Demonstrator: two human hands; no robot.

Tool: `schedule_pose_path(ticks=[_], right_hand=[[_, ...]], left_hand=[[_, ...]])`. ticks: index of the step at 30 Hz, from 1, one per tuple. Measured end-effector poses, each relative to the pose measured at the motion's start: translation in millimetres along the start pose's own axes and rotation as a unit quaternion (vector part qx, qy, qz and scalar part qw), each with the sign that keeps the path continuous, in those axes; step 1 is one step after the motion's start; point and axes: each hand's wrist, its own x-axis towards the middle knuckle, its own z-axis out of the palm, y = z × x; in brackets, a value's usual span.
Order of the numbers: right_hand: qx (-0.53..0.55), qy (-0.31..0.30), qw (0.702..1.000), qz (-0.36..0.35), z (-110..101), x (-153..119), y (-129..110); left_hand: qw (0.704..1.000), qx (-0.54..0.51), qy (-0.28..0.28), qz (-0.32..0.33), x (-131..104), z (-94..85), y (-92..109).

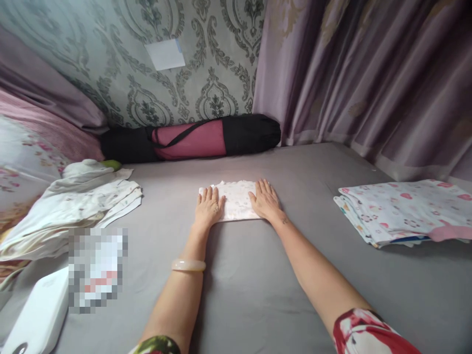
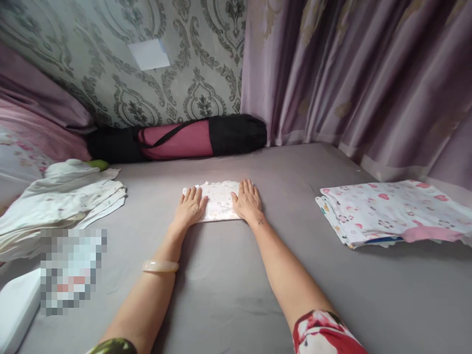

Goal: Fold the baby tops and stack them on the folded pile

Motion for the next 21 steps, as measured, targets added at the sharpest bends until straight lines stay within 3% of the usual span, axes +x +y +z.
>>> schedule_pose_path(ticks=[11,16,21], right_hand=[[0.033,0.052,0.998,0.009,-14,9,15],[0.016,0.059,0.997,0.054,-19,13,27],[0.027,0.05,0.997,0.055,-21,17,30]], left_hand=[[0.998,0.034,0.045,0.002,3,-18.2,7],[0.997,0.079,-0.016,0.006,33,-28.6,-5],[0.998,-0.033,-0.053,0.002,70,-34.6,-26]])
